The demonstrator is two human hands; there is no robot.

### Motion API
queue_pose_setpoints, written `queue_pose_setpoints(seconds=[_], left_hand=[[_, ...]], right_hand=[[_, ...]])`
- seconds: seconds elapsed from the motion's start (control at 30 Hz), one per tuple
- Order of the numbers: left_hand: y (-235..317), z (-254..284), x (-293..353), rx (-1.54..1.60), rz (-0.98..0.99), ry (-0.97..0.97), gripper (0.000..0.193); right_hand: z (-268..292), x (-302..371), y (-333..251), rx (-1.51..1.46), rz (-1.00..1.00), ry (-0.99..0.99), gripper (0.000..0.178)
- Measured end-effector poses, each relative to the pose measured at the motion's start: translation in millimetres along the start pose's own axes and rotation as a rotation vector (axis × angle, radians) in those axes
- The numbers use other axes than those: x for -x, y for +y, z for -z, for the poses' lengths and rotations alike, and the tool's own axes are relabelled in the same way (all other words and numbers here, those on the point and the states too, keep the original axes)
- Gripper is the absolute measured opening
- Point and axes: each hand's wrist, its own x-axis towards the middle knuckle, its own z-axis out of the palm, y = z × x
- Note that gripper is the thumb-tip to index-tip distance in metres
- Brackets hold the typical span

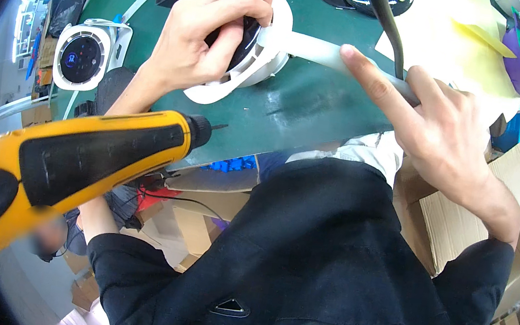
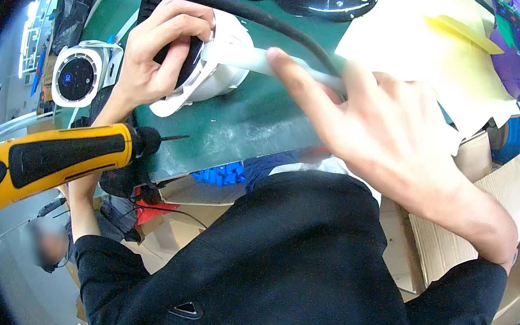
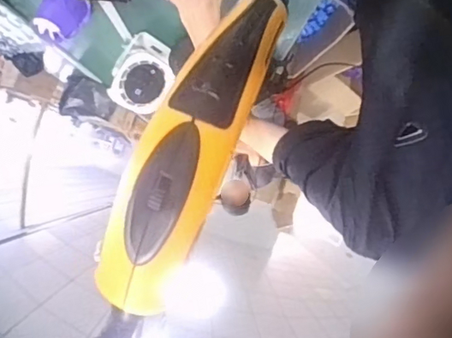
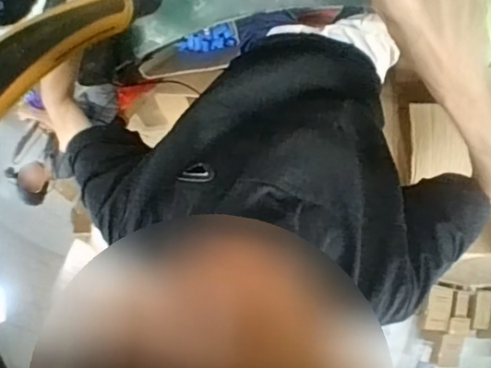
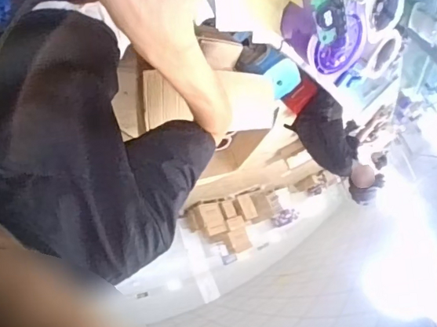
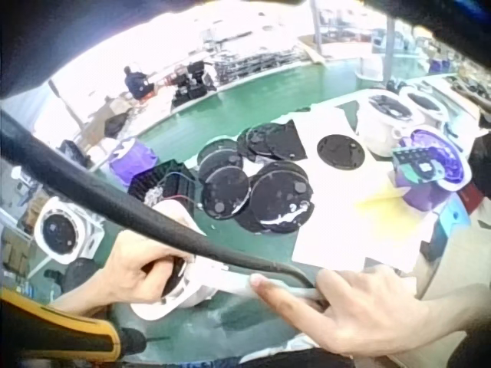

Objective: The person is assembling an electronic device, involving installing internal components, using a heat gun, and securing parts with a power drill.

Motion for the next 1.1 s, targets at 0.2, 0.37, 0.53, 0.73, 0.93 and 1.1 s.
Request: queue_pose_setpoints(seconds=[0.2, 0.37, 0.53, 0.73, 0.93, 1.1], left_hand=[[-3, 1, -9, 0.029, -0.078, -0.048, 0.023], [3, -8, -23, 0.009, -0.210, 0.045, 0.023], [4, -12, -31, 0.004, -0.052, 0.004, 0.027], [6, -13, -40, -0.162, 0.054, 0.063, 0.028], [-12, 4, -41, -0.002, -0.200, -0.030, 0.016], [-15, 1, -55, 0.031, -0.230, -0.092, 0.018]], right_hand=[[-14, -10, 5, -0.404, 0.083, -0.131, 0.061], [-53, -15, -18, -0.289, 0.186, -0.304, 0.049], [-2, -3, -12, -0.301, 0.177, -0.320, 0.052], [17, 8, 37, -0.565, 0.126, -0.185, 0.042], [17, 7, 79, -1.049, 0.308, -0.322, 0.036], [1, 4, 143, -0.980, 0.239, -0.150, 0.035]])
